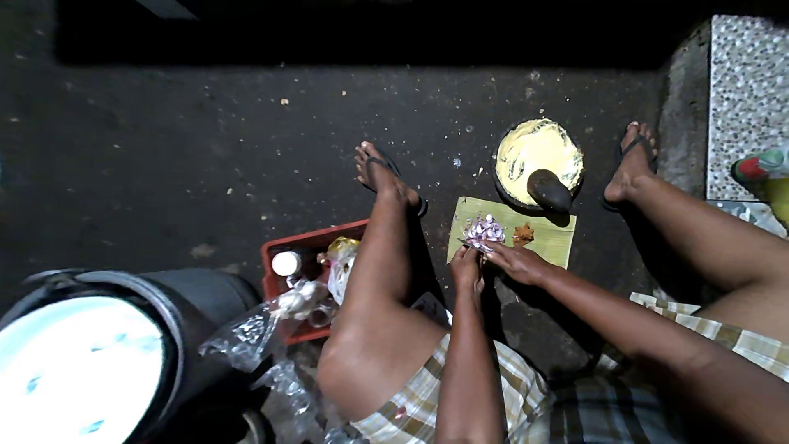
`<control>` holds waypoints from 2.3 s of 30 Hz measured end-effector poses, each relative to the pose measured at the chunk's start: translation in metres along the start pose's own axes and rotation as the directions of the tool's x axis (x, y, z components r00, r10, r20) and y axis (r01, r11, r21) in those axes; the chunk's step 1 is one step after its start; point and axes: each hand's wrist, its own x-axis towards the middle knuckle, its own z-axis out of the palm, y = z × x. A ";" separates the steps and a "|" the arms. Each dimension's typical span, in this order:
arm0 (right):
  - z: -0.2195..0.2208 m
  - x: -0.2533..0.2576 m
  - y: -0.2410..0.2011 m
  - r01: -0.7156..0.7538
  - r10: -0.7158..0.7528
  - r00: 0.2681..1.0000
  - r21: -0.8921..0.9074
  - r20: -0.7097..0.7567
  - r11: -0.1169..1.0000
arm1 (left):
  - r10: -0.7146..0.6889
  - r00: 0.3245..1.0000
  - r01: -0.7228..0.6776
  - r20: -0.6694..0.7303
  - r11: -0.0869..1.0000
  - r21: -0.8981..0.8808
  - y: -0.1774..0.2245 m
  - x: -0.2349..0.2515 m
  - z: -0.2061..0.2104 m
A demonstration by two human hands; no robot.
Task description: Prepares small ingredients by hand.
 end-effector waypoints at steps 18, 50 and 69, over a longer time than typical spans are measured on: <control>-0.001 0.013 0.000 -0.047 0.036 0.997 -0.150 -0.071 0.988 | -0.010 0.998 0.004 0.064 0.995 0.095 -0.002 -0.003 0.001; 0.000 0.018 0.009 -0.076 0.065 0.996 -0.195 -0.062 0.978 | -0.089 0.986 0.062 0.141 0.981 0.184 0.005 0.004 -0.006; -0.010 0.051 0.029 -0.038 0.037 0.999 0.166 0.010 0.985 | 0.155 0.984 -0.094 -0.086 0.867 0.490 0.009 0.012 -0.014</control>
